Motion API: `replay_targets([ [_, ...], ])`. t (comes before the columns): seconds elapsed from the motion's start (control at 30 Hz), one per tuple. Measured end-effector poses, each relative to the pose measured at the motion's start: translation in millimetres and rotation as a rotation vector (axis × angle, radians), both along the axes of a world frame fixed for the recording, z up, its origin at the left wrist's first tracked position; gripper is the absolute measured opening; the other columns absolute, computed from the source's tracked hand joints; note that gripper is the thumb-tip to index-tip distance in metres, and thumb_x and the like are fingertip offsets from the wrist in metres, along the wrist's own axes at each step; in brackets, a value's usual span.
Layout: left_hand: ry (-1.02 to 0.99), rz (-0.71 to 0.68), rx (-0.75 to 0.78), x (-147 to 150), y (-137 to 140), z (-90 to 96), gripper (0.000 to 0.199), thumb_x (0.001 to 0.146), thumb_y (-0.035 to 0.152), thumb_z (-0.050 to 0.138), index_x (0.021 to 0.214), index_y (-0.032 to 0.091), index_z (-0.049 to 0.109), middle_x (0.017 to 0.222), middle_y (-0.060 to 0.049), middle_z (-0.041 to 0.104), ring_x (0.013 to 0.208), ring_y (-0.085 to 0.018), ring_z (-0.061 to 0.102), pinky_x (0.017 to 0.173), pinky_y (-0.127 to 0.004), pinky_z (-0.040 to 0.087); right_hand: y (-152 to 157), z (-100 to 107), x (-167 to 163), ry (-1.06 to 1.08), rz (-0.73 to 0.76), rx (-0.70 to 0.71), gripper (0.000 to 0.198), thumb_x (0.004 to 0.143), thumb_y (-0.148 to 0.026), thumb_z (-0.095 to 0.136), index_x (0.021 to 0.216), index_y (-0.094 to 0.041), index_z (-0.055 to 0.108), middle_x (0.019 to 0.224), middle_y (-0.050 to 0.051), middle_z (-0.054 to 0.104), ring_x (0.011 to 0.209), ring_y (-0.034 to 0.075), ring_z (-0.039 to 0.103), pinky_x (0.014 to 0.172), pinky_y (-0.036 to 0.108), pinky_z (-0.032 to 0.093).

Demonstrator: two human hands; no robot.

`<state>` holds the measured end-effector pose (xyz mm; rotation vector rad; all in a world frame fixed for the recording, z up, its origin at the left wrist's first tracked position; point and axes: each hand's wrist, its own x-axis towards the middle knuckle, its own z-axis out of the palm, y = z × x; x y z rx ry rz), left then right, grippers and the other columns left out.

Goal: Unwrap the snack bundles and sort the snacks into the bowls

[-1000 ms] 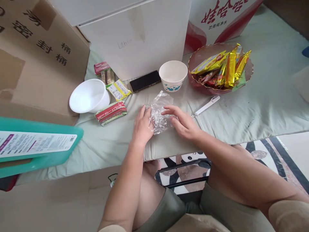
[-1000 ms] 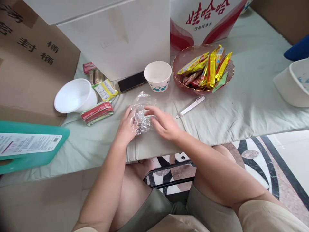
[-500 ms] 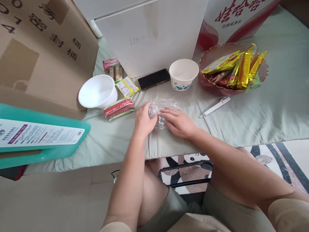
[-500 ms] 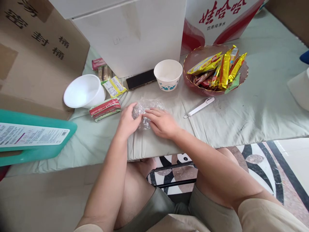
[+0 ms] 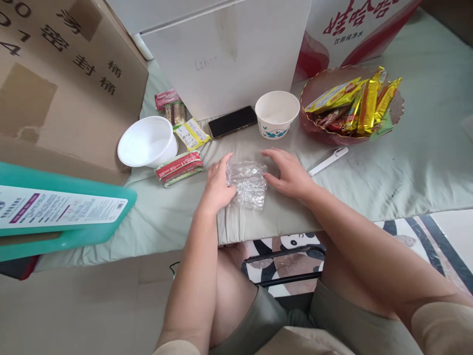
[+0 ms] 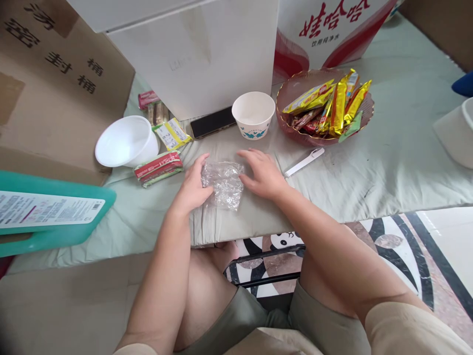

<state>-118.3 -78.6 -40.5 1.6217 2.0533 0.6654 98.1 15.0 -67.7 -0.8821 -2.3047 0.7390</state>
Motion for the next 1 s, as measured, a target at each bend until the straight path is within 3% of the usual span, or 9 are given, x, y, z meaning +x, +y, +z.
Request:
replay_targets([
  [0.13,-0.018,-0.086,-0.030,-1,-1,2.3,0.092,0.066,-0.003,0.053,0.152,0.027,0.041,0.151,-0.011,0.050,0.146,-0.032,0.041,0.124,-0.054,0.033,-1,5,2,0.064,0.160,-0.062,0.013,0.087,-0.033,0.060,0.095,-0.024,0.063,0.125,0.012,0.071,0.134,0.035,0.055,0.114,0.059,0.040],
  [0.27,0.004,-0.117,-0.077,1,-1,5.1,0.095,0.067,-0.004,0.053,0.155,0.028,0.036,0.153,-0.012,0.048,0.147,-0.034,0.040,0.122,-0.058,0.032,-5,15,3,0.065,0.254,-0.167,0.016,0.092,-0.035,0.052,0.081,-0.024,0.052,0.096,0.009,0.073,0.112,0.030,0.067,0.096,0.049,0.049],
  [0.37,0.021,-0.122,-0.098,1,0,7.1,0.095,0.067,-0.004,0.053,0.155,0.026,0.034,0.153,-0.013,0.047,0.148,-0.034,0.038,0.123,-0.059,0.031,-7,18,4,0.012,0.208,-0.211,0.012,0.092,-0.034,0.050,0.084,-0.024,0.048,0.077,0.004,0.067,0.081,0.023,0.065,0.080,0.038,0.048],
  [0.43,0.021,-0.133,-0.101,2,1,8.4,0.095,0.067,-0.004,0.053,0.155,0.027,0.035,0.154,-0.013,0.047,0.149,-0.034,0.037,0.123,-0.059,0.030,-7,16,4,-0.031,0.146,-0.196,0.009,0.091,-0.031,0.050,0.088,-0.023,0.050,0.073,0.002,0.065,0.070,0.020,0.060,0.077,0.035,0.044],
  [0.57,0.057,-0.138,-0.125,6,2,9.9,0.094,0.067,-0.005,0.053,0.154,0.027,0.037,0.157,-0.012,0.045,0.152,-0.036,0.033,0.125,-0.061,0.027,-7,12,2,-0.192,-0.057,-0.047,0.010,0.093,-0.027,0.051,0.097,-0.021,0.059,0.077,0.005,0.070,0.083,0.025,0.061,0.083,0.039,0.039],
  [0.73,0.048,-0.106,-0.063,13,4,8.4,0.084,0.071,-0.002,0.055,0.149,0.027,0.044,0.151,-0.011,0.052,0.147,-0.034,0.041,0.123,-0.059,0.030,-16,15,-2,-0.285,-0.218,0.111,0.022,0.094,-0.031,0.053,0.109,-0.019,0.065,0.106,0.014,0.073,0.101,0.033,0.059,0.085,0.042,0.037],
  [0.83,-0.026,-0.036,-0.006,12,6,5.7,0.073,0.077,0.009,0.063,0.146,0.026,0.045,0.140,-0.013,0.060,0.135,-0.033,0.053,0.118,-0.058,0.037,-20,14,-3,-0.297,-0.176,0.089,0.040,0.087,-0.036,0.064,0.121,-0.016,0.063,0.105,0.014,0.073,0.106,0.036,0.057,0.091,0.046,0.038],
  [1.0,-0.138,0.023,0.105,10,11,-2.9,0.082,0.073,0.013,0.074,0.147,0.026,0.041,0.136,-0.014,0.061,0.130,-0.029,0.057,0.115,-0.052,0.041,-18,10,0,-0.122,0.076,-0.017,0.038,0.089,-0.015,0.051,0.126,-0.017,0.062,0.094,0.009,0.070,0.093,0.027,0.061,0.084,0.040,0.045],
])
